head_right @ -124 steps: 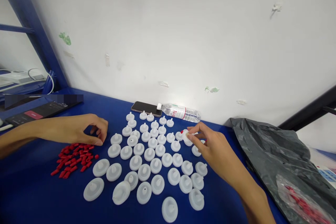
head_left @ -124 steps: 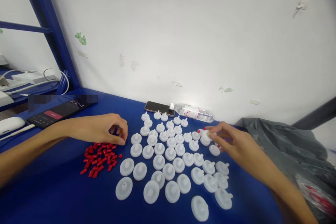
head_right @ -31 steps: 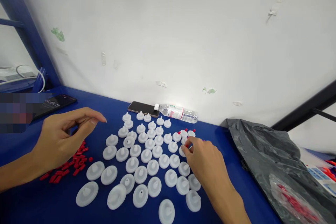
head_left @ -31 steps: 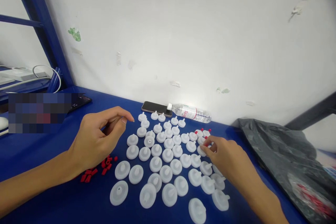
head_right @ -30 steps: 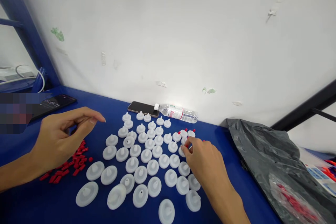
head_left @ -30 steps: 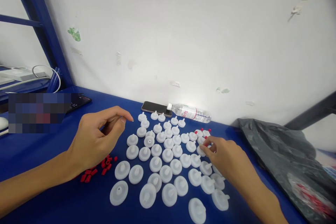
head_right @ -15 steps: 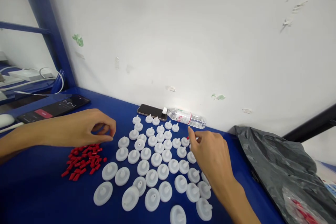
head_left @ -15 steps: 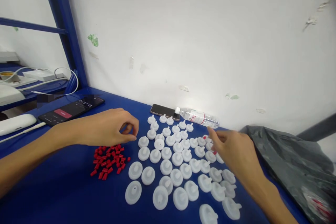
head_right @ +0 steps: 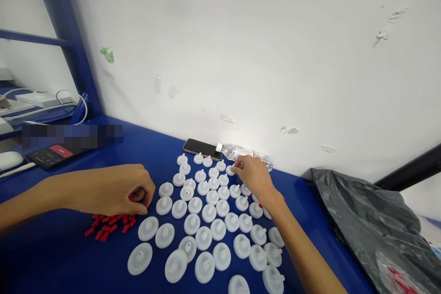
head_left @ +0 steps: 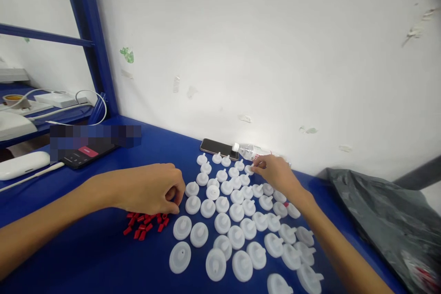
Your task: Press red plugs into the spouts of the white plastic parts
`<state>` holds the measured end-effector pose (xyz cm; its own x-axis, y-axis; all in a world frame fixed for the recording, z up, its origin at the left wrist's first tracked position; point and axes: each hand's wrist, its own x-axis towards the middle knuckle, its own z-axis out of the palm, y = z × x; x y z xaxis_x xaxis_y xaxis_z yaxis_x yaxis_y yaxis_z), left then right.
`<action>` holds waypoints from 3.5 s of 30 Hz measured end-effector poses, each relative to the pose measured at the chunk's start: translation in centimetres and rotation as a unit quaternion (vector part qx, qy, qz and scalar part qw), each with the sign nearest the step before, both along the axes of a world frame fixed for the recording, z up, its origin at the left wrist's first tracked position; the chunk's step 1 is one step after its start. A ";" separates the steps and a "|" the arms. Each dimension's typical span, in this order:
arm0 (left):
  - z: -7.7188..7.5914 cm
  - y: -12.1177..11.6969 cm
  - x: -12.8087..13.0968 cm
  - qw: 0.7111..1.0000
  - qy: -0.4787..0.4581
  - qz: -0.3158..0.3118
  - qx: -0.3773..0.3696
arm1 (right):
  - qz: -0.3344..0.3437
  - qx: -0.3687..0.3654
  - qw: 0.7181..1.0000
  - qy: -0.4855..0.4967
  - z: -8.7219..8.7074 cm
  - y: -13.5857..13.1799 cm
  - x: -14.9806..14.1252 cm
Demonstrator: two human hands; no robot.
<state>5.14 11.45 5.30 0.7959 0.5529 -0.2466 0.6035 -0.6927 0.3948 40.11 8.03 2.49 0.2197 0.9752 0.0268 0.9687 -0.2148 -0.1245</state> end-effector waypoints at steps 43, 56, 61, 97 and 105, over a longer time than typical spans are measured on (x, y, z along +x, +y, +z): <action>-1.5 -3.2 3.6 0.905 -0.389 0.129 -0.115 | 0.344 0.272 0.894 0.098 1.0 -6.3 -10.0; -2.6 -2.5 3.1 0.888 -0.422 0.098 -0.155 | 0.405 0.370 0.835 0.040 1.1 -6.5 -10.2; -3.4 -2.3 2.6 0.858 -0.431 0.024 -0.278 | 0.440 0.414 0.796 0.035 1.0 -6.9 -11.0; -5.4 2.2 1.3 0.932 -0.204 0.192 0.231 | 0.105 0.139 0.981 0.082 -1.6 -0.6 1.5; -2.3 2.0 -0.1 0.980 -0.147 0.070 0.111 | 0.213 0.133 0.966 0.057 -1.5 -1.0 -1.2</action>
<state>5.07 13.42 3.04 0.7272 0.6756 0.1214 0.5814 -0.7002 0.4143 38.95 7.06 0.98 -0.1829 0.9402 0.2875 0.9390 0.2537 -0.2321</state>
